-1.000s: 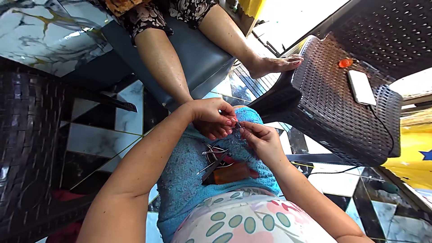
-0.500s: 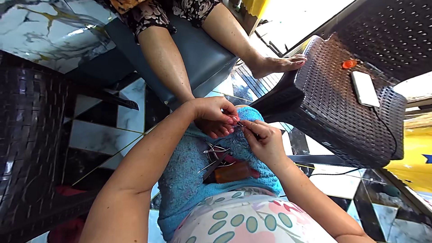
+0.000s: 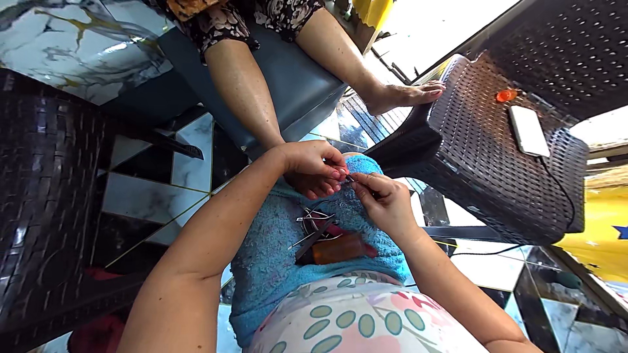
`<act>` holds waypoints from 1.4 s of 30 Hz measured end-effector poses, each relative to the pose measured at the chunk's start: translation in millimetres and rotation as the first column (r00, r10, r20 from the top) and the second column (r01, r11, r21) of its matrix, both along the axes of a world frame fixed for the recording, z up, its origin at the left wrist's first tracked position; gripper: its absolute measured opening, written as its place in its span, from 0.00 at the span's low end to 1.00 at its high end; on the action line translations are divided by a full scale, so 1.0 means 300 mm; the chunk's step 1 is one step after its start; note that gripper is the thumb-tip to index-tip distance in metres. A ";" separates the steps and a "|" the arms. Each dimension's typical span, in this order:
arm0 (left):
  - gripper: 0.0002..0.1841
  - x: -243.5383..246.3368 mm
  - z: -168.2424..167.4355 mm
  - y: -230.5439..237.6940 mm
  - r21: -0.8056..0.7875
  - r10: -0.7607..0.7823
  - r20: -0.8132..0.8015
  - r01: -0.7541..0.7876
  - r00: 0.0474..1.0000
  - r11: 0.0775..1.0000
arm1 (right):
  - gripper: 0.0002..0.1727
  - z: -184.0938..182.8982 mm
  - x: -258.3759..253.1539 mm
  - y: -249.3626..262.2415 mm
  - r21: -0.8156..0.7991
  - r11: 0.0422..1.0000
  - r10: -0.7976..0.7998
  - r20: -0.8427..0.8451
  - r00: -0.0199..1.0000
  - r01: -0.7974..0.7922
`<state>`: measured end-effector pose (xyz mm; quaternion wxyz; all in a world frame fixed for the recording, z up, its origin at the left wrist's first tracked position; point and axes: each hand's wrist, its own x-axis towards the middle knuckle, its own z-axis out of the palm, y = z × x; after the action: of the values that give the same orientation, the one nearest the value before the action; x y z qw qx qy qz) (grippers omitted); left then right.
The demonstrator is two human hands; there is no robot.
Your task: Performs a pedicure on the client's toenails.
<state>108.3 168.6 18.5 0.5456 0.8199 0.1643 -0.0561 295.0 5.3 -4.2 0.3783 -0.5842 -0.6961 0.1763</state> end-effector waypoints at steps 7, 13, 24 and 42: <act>0.08 -0.002 0.010 -0.012 -0.002 0.021 -0.030 -0.021 0.999 1.000 | 0.16 0.016 -0.006 -0.004 0.106 0.994 -0.004 0.293 0.956 -0.028; 0.10 -0.016 0.004 -0.022 0.007 0.076 -0.007 -0.076 0.997 0.997 | 0.16 0.043 0.030 0.009 0.091 0.986 0.105 0.333 0.937 -0.143; 0.08 -0.210 0.007 -0.423 0.618 0.530 -0.101 -0.364 0.842 0.696 | 0.11 0.056 0.018 -0.039 -0.314 0.915 0.374 0.417 0.828 -0.255; 0.07 -0.207 -0.058 -0.589 0.697 0.518 0.339 -0.580 0.785 0.422 | 0.13 -0.014 -0.129 -0.090 -0.051 0.902 0.416 0.362 0.834 -0.428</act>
<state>46.3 -7.9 1.0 0.1333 0.8726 0.4096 0.2303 256.4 -21.7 -8.3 0.2035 -0.4326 -0.8682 0.1329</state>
